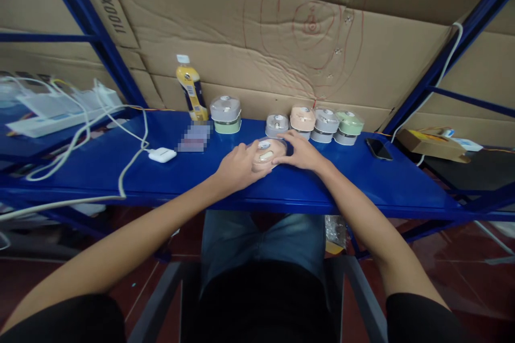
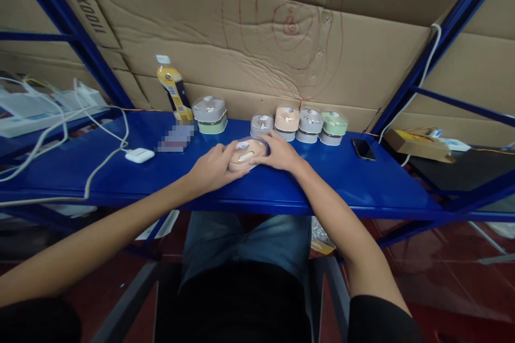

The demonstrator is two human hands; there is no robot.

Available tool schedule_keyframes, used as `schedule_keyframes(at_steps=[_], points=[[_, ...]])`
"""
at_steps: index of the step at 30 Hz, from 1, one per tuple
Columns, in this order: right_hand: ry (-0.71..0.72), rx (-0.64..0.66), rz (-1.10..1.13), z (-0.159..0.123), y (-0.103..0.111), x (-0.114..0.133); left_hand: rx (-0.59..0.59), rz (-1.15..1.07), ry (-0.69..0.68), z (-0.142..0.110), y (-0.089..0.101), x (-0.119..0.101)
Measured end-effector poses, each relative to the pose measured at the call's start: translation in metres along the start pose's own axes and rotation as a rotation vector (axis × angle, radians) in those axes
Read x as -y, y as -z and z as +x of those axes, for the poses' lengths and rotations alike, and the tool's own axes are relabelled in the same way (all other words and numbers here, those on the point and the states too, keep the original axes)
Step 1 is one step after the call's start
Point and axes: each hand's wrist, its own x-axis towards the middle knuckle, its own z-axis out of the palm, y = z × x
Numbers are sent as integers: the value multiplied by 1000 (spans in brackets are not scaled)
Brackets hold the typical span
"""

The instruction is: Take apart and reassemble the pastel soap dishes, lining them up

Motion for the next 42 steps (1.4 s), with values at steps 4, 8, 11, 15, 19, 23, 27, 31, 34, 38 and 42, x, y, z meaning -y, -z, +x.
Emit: schedule_keyframes(at_steps=[4, 8, 11, 15, 19, 23, 27, 31, 34, 38, 42], points=[[-23, -84, -45, 2, -7, 3, -69, 226, 165, -17, 11, -11], [-81, -137, -45, 2, -5, -1, -28, 204, 273, 2, 18, -15], [-132, -171, -38, 2, -1, -6, -4, 141, 289, 21, 16, -8], [-152, -238, -27, 3, 5, -10, -77, 40, 256, 43, 11, 2], [-177, -314, -34, 5, 14, -10, -240, -105, 234, 87, 12, -5], [-222, -372, -35, 4, 22, -13, -237, -194, 352, 147, 8, -30], [-238, -395, -28, 3, 25, -20, -214, -183, 412, 180, -10, -54], [-257, -397, -32, 2, 26, -22, -246, -213, 383, 182, -28, -62], [-244, -398, -27, 2, 26, -21, -233, -251, 334, 176, -29, -59], [-239, -403, -21, 2, 26, -20, -253, -171, 293, 166, -10, -40], [-227, -451, -22, 3, 25, -20, -410, 25, 398, 158, 18, 0]])
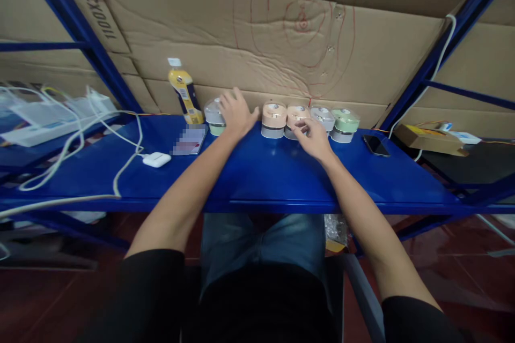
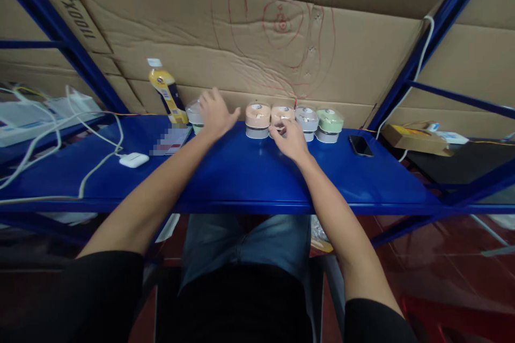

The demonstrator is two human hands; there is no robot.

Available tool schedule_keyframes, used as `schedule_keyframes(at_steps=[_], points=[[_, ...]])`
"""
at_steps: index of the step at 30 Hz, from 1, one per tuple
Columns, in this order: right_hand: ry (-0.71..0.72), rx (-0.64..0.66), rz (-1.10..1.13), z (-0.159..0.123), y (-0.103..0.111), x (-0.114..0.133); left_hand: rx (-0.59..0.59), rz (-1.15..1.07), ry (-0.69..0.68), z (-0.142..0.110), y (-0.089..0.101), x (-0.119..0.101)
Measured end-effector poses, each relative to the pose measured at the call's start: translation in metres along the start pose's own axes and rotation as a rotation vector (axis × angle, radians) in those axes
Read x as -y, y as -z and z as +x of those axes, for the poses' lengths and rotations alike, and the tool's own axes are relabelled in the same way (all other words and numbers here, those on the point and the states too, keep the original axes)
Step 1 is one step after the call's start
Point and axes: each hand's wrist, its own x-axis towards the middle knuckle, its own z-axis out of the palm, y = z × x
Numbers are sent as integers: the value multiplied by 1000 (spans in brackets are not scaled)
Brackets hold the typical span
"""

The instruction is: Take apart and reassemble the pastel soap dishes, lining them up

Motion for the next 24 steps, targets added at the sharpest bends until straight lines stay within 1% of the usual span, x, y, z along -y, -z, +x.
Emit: schedule_keyframes(at_steps=[2, 4, 5, 8, 11, 13, 14, 16, 18, 20, 21, 24], points=[[7, -12, -1, 0, -1, 1, -1, 74, 106, 11, 7, 21], [9, -13, -1, 0, -2, 1, 19, 93, 201, 19, 10, 40], [7, -12, 3, 0, -2, 2, 38, 81, 225, 22, 10, 48], [-5, -11, 11, 0, -2, 2, 76, 36, 243, 24, 9, 61], [-18, 2, 3, 0, 0, 1, 40, 25, 195, 19, 10, 64], [-23, 1, -6, 0, 1, 1, -14, -13, 117, 15, 13, 64], [-22, -3, -7, -1, 1, 1, -43, -60, 52, 12, 16, 64], [-2, -18, 2, -2, 2, 3, -81, -192, -129, 3, 21, 64], [63, -21, 26, -3, 4, 7, -65, -319, -334, -10, 25, 63], [164, 12, 50, -6, 6, 12, 32, -401, -506, -28, 27, 60], [212, 47, 55, -7, 7, 14, 110, -429, -574, -39, 28, 58], [289, 224, 55, -12, 6, 19, 354, -506, -735, -67, 24, 50]])
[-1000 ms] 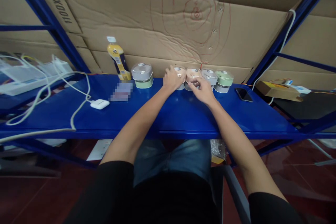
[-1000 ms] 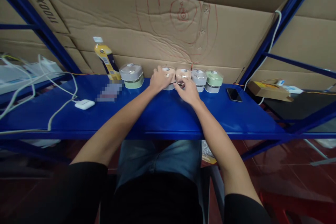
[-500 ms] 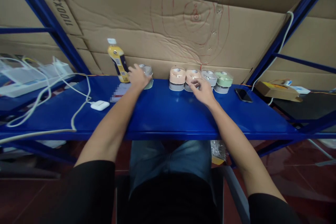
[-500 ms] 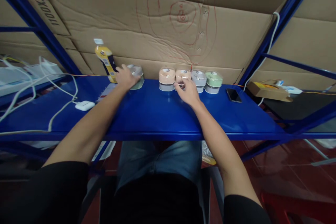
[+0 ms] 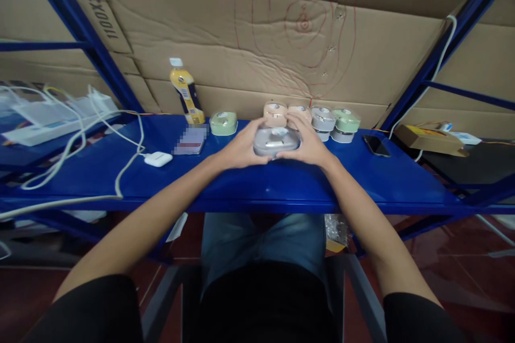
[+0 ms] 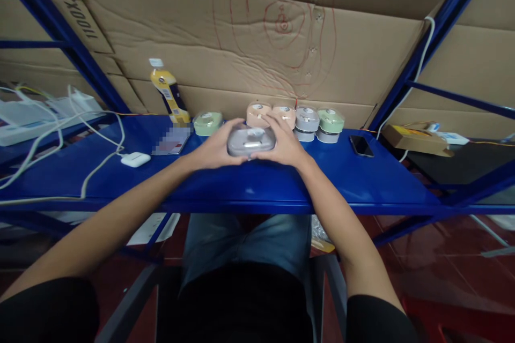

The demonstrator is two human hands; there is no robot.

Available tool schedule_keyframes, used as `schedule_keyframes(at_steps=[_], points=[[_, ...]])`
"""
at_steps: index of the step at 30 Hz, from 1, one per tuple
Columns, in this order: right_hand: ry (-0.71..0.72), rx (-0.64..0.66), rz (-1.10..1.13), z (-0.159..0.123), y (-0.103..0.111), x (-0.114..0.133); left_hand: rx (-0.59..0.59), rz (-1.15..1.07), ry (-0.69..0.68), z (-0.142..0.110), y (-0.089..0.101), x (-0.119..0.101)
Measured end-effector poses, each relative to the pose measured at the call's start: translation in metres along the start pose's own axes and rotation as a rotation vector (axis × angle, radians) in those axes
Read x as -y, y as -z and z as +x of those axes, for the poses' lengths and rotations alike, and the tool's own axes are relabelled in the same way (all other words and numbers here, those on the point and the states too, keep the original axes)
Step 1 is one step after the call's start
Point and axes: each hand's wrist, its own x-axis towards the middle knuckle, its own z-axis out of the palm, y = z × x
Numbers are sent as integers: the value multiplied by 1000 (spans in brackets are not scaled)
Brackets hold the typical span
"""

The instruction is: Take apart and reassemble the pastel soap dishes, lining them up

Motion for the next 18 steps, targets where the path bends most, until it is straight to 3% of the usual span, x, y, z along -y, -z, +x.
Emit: schedule_keyframes(at_steps=[3, 6, 11, 18], points=[[14, 214, 42, -2, -9, 3, 113, -103, -26, -8, -17, -6], [-21, 319, 40, -3, -18, 4, 170, -177, 39, -12, -27, 0], [-124, 274, 96, -2, -9, -5, 187, -186, 111, -17, -29, 12], [-455, 164, 44, -14, 30, -44, 276, -34, -20, -23, -24, 5]])
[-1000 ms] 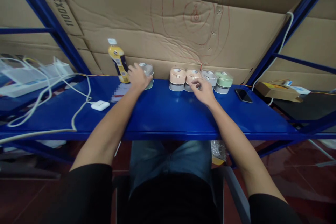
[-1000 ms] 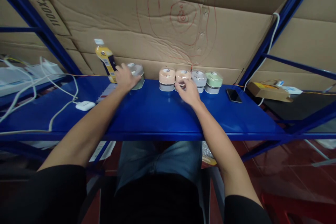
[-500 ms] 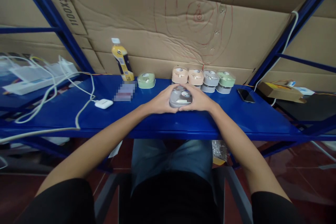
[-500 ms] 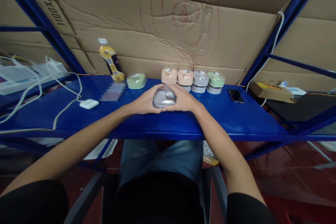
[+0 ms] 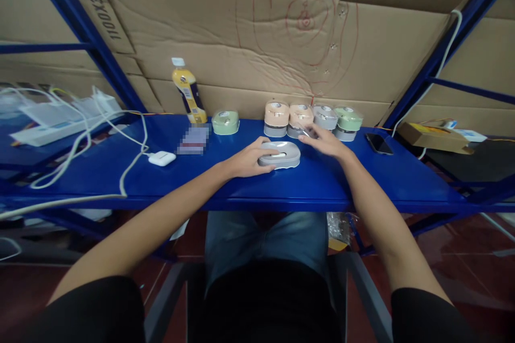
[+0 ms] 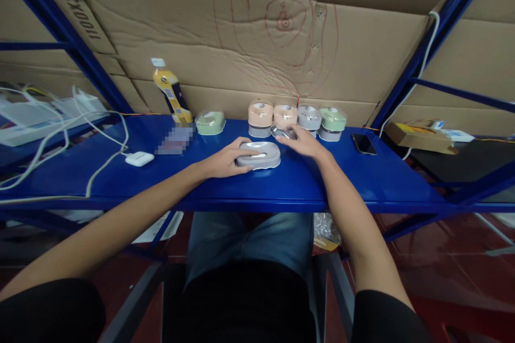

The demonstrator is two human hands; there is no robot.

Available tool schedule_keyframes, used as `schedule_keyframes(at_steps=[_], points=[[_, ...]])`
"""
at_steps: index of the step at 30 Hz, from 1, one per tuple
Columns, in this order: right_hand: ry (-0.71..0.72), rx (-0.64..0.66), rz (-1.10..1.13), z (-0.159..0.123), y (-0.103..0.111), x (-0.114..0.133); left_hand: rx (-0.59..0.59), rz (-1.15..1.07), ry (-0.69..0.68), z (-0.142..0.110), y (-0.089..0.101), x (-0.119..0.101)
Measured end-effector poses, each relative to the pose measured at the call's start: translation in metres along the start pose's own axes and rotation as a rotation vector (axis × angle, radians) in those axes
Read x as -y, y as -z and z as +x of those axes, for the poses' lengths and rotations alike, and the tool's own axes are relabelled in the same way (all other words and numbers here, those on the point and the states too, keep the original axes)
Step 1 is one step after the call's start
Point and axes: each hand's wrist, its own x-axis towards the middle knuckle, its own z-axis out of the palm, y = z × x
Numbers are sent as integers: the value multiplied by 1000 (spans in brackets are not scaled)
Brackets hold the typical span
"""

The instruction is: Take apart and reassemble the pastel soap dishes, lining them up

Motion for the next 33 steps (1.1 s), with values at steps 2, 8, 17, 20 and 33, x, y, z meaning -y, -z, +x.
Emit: schedule_keyframes(at_steps=[2, 8, 17, 20, 33], points=[[-41, -1, 6, -1, 3, -10, -15, 5, -3, 0, 0, -3], [-54, -31, 12, 1, 4, -20, -136, 4, 96, 0, 13, 7], [-84, 138, -155, 3, 16, -29, -191, 132, 397, -16, 37, 43], [-97, 155, -141, 3, 15, -32, -163, 149, 438, -17, 35, 45], [-32, 140, -154, 4, 20, -40, -286, 66, 361, -13, 37, 25]])
